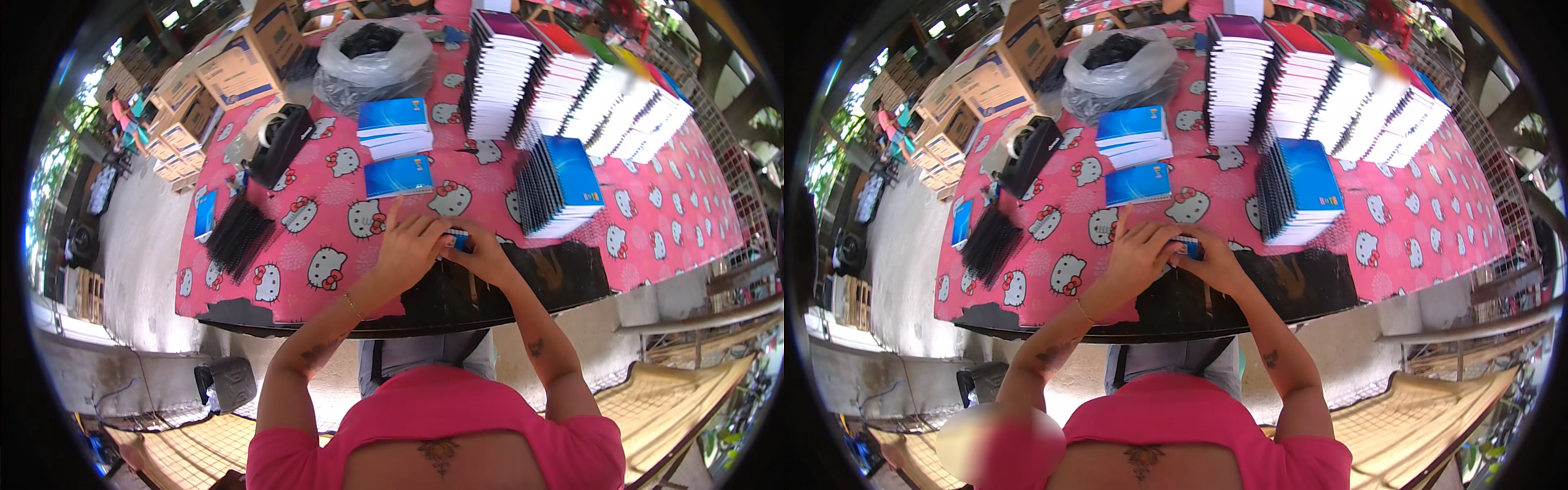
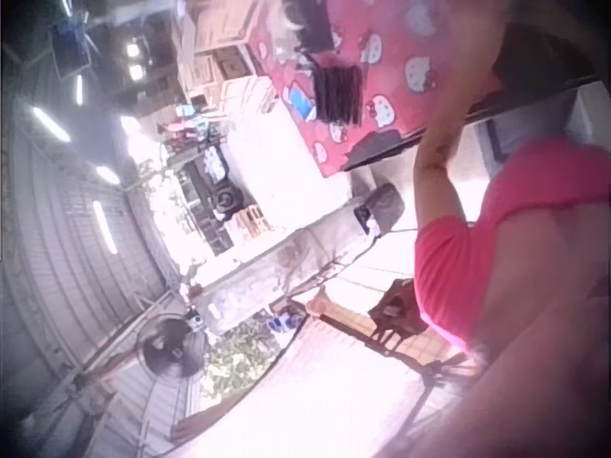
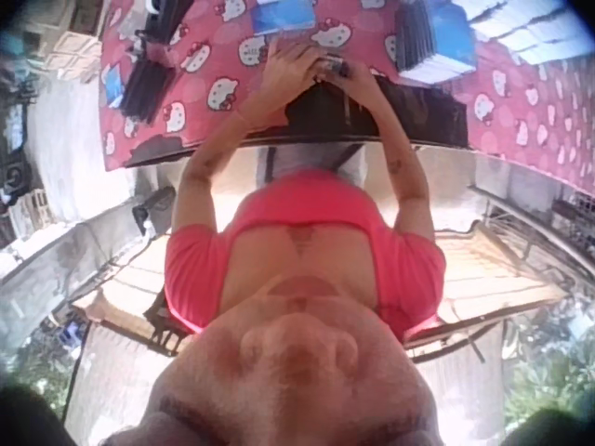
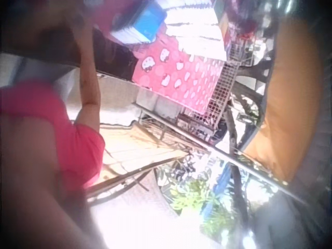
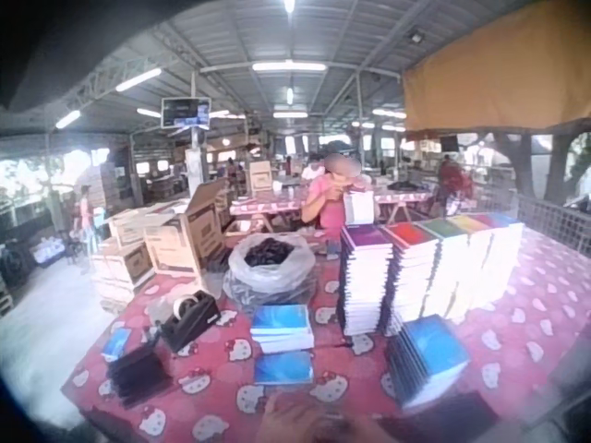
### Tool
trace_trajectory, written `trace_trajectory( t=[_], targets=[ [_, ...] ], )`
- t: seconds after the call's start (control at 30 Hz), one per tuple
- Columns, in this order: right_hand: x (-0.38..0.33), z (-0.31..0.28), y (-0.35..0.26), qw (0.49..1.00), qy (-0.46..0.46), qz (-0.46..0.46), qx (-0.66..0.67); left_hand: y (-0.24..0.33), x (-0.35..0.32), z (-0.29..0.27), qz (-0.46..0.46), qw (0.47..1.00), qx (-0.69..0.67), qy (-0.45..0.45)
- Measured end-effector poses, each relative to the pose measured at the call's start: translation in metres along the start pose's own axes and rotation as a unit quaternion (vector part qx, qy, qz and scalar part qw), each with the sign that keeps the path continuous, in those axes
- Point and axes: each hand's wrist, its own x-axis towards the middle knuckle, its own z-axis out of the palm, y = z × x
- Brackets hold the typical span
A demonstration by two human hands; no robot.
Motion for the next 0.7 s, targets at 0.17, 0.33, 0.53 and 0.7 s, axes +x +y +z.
trace_trajectory(
  t=[0.17, 0.33, 0.53, 0.7],
  targets=[
    [-0.012, -0.022, -0.009, 0.998, 0.032, 0.057, -0.021, 0.002, 0.004, 0.003, -0.001, 1.0, 0.002, -0.027],
    [-0.013, -0.025, -0.014, 0.997, 0.037, 0.055, 0.043, 0.013, 0.007, 0.001, -0.022, 0.999, -0.025, -0.01],
    [0.0, -0.045, -0.003, 0.991, -0.028, 0.103, 0.077, 0.012, 0.005, 0.002, -0.006, 1.0, -0.008, -0.021],
    [0.007, -0.047, -0.008, 0.991, -0.07, 0.073, 0.083, 0.007, 0.004, 0.001, -0.007, 0.999, -0.027, -0.02]
  ],
)
